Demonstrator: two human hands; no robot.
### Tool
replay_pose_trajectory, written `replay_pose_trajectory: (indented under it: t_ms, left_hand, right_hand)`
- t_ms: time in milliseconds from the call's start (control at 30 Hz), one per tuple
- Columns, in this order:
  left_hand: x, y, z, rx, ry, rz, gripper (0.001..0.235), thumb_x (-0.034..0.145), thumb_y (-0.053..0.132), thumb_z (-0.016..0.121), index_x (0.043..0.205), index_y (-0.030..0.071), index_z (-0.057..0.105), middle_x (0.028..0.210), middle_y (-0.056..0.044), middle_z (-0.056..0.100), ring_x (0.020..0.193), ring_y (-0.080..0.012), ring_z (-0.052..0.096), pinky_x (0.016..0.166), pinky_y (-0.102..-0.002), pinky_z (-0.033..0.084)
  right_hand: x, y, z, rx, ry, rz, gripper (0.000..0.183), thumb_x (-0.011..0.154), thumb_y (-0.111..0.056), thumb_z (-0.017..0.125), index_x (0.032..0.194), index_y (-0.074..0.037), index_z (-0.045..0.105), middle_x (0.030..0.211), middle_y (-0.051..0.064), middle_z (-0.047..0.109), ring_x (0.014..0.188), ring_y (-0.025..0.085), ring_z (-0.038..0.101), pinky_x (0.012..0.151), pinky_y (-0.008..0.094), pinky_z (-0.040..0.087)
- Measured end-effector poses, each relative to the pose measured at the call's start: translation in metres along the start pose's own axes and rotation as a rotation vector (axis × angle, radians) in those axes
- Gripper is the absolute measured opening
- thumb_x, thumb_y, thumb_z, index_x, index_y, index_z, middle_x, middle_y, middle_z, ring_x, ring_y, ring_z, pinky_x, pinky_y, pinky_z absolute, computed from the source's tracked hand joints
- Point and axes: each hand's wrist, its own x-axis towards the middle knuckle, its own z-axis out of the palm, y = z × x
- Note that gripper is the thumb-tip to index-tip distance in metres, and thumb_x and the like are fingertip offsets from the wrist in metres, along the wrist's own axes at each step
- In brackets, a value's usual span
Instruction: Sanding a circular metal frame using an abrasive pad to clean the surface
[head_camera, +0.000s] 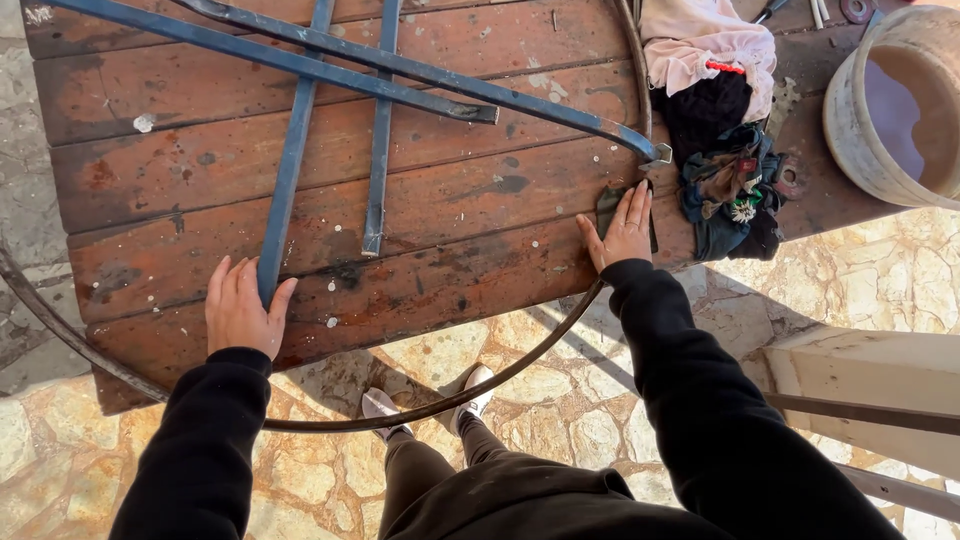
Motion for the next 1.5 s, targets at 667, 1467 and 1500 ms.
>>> replay_pose_trajectory:
  t_ms: [667,1467,1500]
  left_hand:
    - [0.004,-0.002,-0.001,-0.085,-0.075,-0.019,0.066,0.110,0.056,0.054,0.141,-0.002,0.057,0.135,-0.025,0.062,0.148,-0.0403,0.044,0.119,-0.053,0.041]
    - [0.010,0.009,-0.009,-0.213,0.045,0.143,0.079,0.105,0.052,0.055,0.152,-0.010,0.038,0.150,-0.035,0.043,0.149,-0.0493,0.031,0.120,-0.059,0.031]
    - [0.008,0.008,-0.013,-0.187,0.084,0.181,0.082,0.104,0.054,0.055,0.152,-0.010,0.039,0.152,-0.036,0.041,0.149,-0.0506,0.031,0.120,-0.060,0.030]
  right_hand:
    - [-0.107,-0.059,0.018,0.119,0.088,0.064,0.111,0.099,-0.072,0.048,0.160,0.013,0.010,0.168,0.034,-0.006,0.156,0.050,-0.005,0.128,0.056,0.005]
    - [-0.172,-0.137,0.035,0.177,0.072,0.340,0.120,0.094,-0.084,0.039,0.160,0.011,0.008,0.168,0.032,-0.011,0.156,0.049,-0.008,0.127,0.057,0.011]
    - [-0.154,-0.118,0.042,0.137,0.102,0.337,0.121,0.094,-0.086,0.038,0.162,0.009,0.008,0.168,0.029,-0.010,0.156,0.047,-0.007,0.128,0.058,0.012]
